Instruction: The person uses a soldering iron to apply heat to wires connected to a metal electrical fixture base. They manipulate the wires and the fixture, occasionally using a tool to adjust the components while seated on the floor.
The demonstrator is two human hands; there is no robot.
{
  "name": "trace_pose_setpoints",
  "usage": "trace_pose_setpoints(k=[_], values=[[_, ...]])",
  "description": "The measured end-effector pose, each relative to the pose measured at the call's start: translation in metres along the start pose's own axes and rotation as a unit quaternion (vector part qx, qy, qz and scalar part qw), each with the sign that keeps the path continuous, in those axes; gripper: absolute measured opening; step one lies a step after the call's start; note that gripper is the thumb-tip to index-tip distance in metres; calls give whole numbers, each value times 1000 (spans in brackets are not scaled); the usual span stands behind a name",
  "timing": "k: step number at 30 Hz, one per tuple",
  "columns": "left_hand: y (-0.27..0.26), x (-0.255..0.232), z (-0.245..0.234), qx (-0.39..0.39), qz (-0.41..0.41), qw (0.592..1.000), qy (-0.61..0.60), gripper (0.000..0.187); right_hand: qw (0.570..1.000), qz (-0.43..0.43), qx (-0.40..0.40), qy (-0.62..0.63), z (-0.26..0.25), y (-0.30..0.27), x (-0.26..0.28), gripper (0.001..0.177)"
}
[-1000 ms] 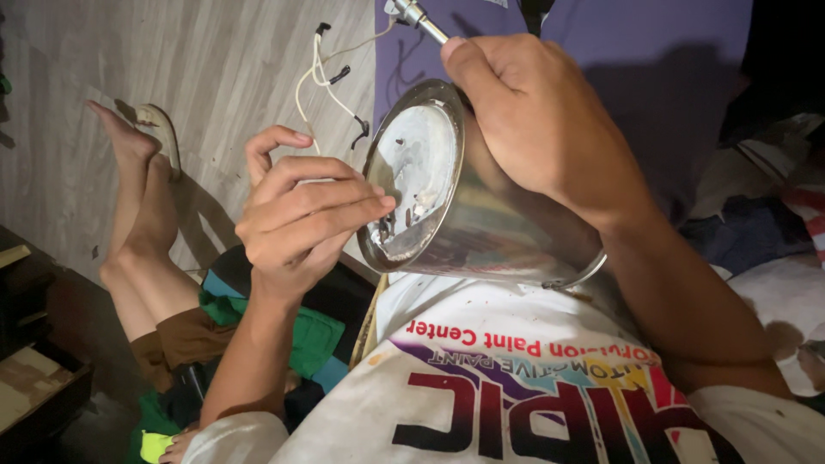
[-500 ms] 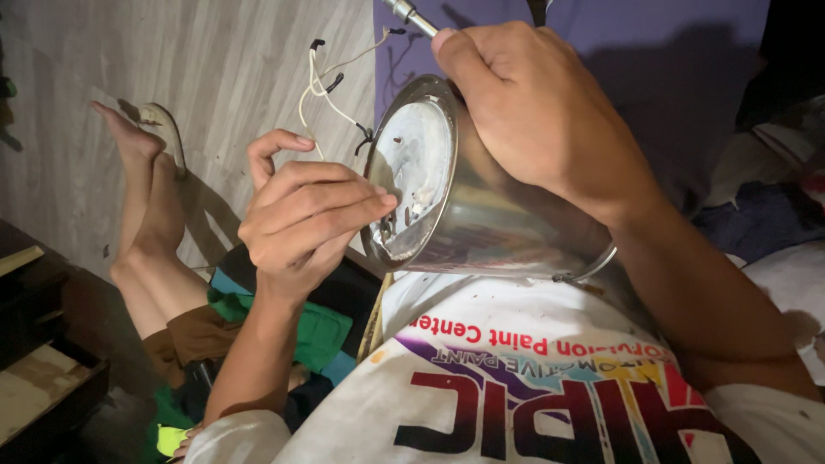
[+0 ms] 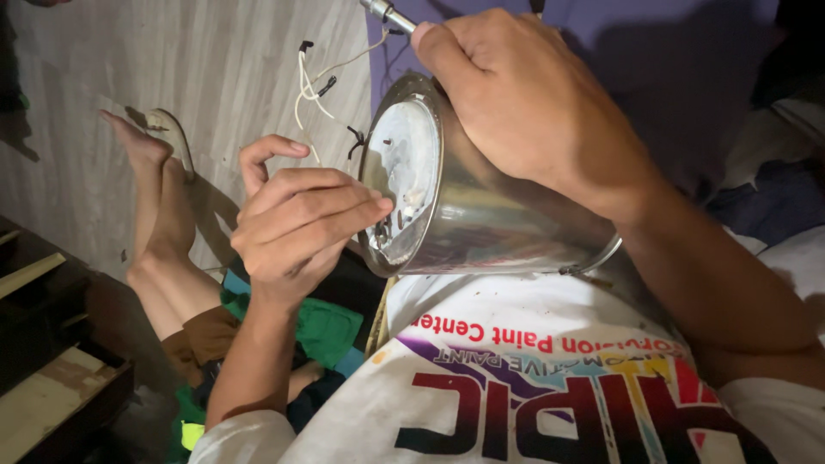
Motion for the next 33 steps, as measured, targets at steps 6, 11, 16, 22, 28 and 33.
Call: trace_pose_setpoints(k=[6, 11, 16, 22, 28, 33], values=[[2, -1, 2, 11, 16, 1000, -9, 5, 1000, 16, 5, 3, 1, 3, -6, 50], [9, -4, -4, 49, 40, 997, 34, 6, 1000, -10, -1, 0, 1, 8, -13, 49], [16, -11, -18, 140, 70, 985, 74, 11, 999, -3, -6, 44, 1, 2, -19, 48], [17, -28, -27, 250, 77, 964, 56, 12, 997, -36, 7, 61, 10, -10, -12, 46], [13, -32, -26, 311, 49, 949, 2, 13, 998, -31, 19, 60, 18, -15, -13, 45], [5, -37, -27, 291, 59, 955, -5, 13, 997, -46, 23, 50, 21, -19, -14, 46]])
Point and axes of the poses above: each hand's wrist, its own y-axis towards the middle knuckle, its own z-axis out of the palm, x = y × z, the point moved 7 cm from there along y, towards the middle knuckle, and after that the axes turned 13 degrees about y, right-handed, at the moved point
